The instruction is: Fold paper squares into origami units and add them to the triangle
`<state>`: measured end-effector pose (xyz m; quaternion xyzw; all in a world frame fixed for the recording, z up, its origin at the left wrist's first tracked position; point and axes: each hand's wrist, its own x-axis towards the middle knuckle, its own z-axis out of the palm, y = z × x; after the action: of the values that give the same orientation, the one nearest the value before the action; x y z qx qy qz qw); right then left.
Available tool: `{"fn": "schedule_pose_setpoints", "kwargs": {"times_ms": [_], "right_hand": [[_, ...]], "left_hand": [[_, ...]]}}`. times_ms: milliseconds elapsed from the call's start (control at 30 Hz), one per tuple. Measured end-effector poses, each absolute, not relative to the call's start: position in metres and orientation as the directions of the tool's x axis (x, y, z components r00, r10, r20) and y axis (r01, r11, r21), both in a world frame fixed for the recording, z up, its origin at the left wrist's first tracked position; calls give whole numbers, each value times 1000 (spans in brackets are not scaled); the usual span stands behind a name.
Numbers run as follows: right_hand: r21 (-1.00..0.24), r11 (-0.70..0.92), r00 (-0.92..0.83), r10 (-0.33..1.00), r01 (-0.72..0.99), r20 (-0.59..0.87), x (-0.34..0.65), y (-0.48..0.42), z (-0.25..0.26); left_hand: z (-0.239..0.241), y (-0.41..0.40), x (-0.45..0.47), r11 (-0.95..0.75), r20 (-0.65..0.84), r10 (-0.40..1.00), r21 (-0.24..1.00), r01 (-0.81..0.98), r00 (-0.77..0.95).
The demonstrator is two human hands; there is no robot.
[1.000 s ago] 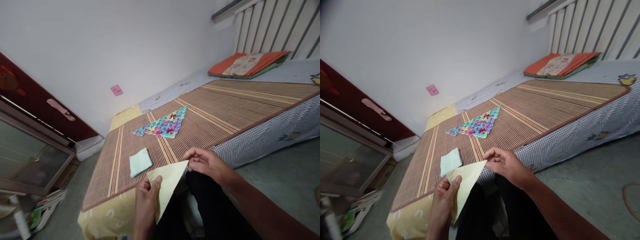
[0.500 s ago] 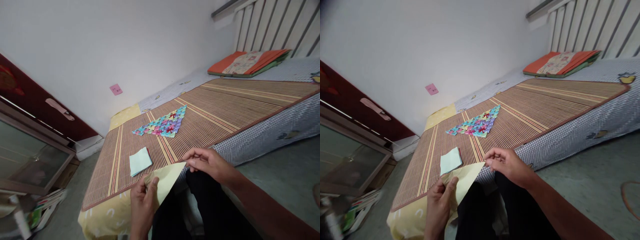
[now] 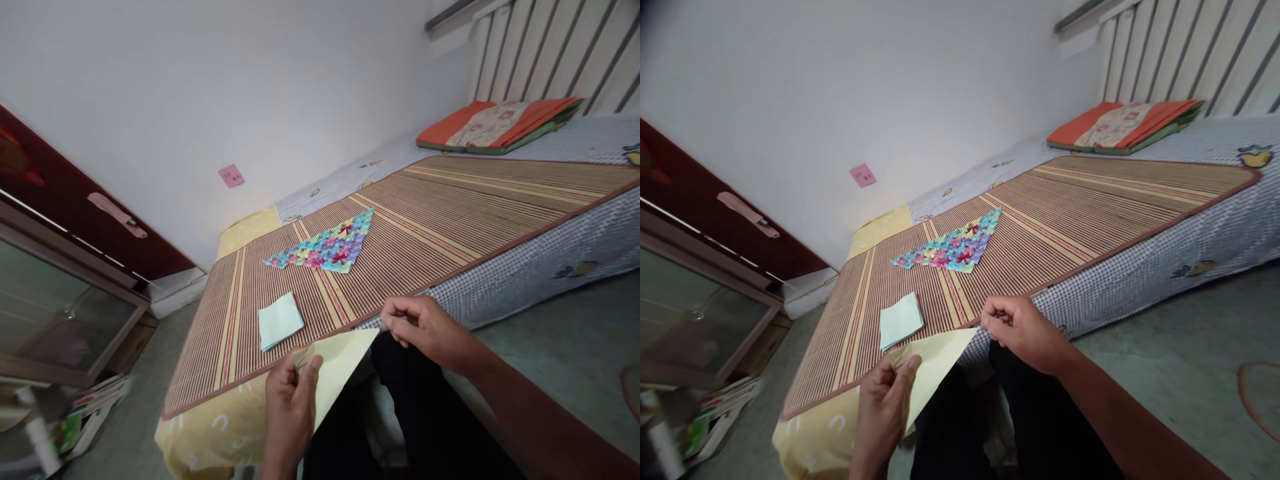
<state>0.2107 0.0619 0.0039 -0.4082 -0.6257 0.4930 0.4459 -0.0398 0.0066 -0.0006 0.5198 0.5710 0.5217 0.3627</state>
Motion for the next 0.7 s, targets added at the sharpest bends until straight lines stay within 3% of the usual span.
{"fn": "schedule_pose_setpoints", "kwargs": {"times_ms": [100, 233, 333, 433, 533, 700], "right_hand": [[-977, 205, -250, 950, 55, 186, 213, 62, 1], [-980, 193, -362, 912, -44, 196, 213, 61, -5], [-980, 197, -372, 909, -5, 185, 208, 60, -4], [-923, 368, -289, 900, 111, 325, 203, 57, -1], [-804, 572, -309, 803, 163, 509, 200, 55, 1], [-693, 689, -352, 715, 211, 604, 197, 52, 1]], "left_hand": [[0, 7, -40, -76, 113, 976, 977, 198, -185], [3, 7, -39, -94, 137, 975, 967, 235, -175], [4, 5, -36, -126, 193, 962, 941, 314, -193], [3, 4, -33, -148, 228, 953, 925, 349, -201], [2, 4, -32, -169, 245, 951, 921, 350, -186], [2, 5, -34, -167, 228, 965, 916, 363, -129]]}}
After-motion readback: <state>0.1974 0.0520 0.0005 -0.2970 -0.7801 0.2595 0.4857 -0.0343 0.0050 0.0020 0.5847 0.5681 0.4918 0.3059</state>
